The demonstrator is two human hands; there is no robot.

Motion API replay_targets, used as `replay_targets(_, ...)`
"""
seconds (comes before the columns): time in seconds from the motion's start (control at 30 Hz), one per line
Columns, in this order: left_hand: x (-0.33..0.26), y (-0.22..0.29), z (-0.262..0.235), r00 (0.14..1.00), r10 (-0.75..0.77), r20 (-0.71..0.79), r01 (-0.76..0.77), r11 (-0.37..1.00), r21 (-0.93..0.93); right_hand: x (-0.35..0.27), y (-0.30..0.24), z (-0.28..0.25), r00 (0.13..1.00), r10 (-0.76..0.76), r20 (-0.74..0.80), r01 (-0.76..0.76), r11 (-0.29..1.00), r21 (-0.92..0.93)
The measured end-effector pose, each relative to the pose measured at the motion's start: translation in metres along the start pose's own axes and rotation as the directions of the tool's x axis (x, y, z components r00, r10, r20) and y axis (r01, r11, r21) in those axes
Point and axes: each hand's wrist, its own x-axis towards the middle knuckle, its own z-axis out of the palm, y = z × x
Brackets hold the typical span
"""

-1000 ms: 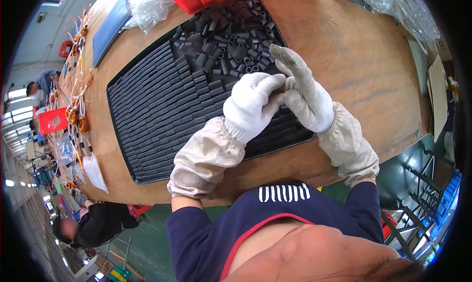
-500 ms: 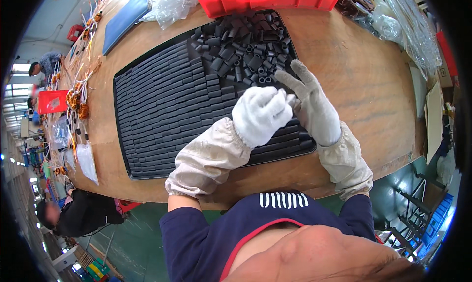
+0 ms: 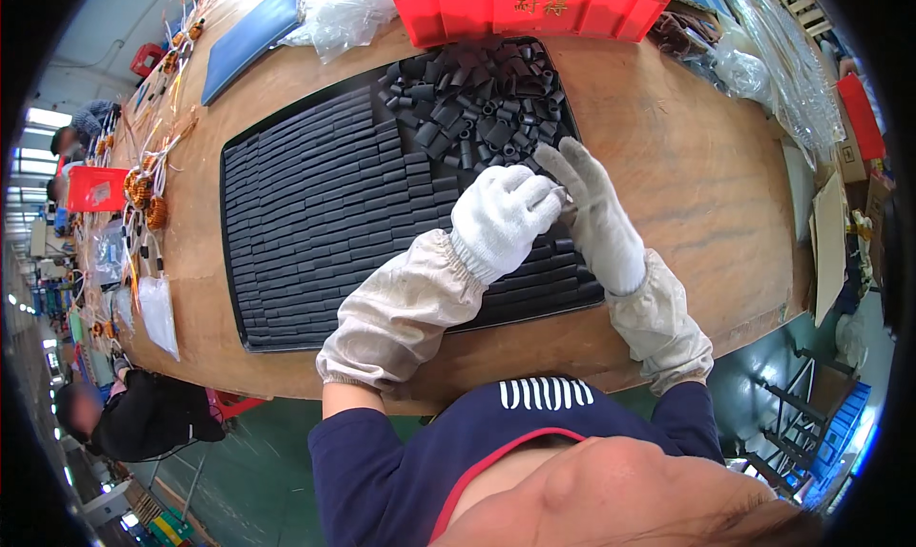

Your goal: The person repeatedly picks small black cylindrical parts from a tray and inserts them into matching black components, then places the assembled units into a red bin. The person also gathers loose parts from the tray and transfers them to a bubble wrap sheet on the table.

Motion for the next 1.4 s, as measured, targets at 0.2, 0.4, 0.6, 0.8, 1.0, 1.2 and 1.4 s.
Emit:
replay_targets(0.2,0.000,-0.011,0.006,1.000,-0.016,-0.016,0.016,0.999,-0.032,0.023,-0.007,-0.021,0.991,0.134,-0.015,-0.132,0.986,0.105)
replay_targets(0.4,0.007,-0.034,-0.010,0.958,-0.149,-0.246,0.124,0.986,-0.114,0.107,-0.029,-0.075,0.922,-0.384,-0.053,0.021,0.186,-0.982)
replay_targets(0.6,-0.001,-0.034,-0.014,0.954,-0.260,-0.148,0.216,0.941,-0.261,0.161,-0.023,-0.078,0.979,-0.200,-0.046,-0.069,-0.110,-0.992)
replay_targets(0.8,-0.006,-0.043,-0.012,0.946,-0.300,-0.124,0.251,0.918,-0.308,0.160,-0.014,-0.084,0.931,-0.353,-0.090,-0.095,0.003,-0.995)
replay_targets(1.0,-0.010,-0.029,-0.006,0.760,-0.621,0.190,0.529,0.422,-0.737,0.087,-0.032,-0.042,0.985,0.032,-0.170,-0.084,0.947,-0.309)
replay_targets(1.2,-0.001,0.004,-0.008,0.725,-0.593,0.350,0.590,0.274,-0.759,0.015,-0.023,0.000,0.983,0.005,-0.186,-0.094,0.876,-0.472)
replay_targets(1.4,-0.008,0.001,-0.001,0.666,-0.587,0.460,0.635,0.121,-0.763,0.000,-0.018,-0.006,0.971,-0.105,-0.214,-0.001,0.896,-0.444)
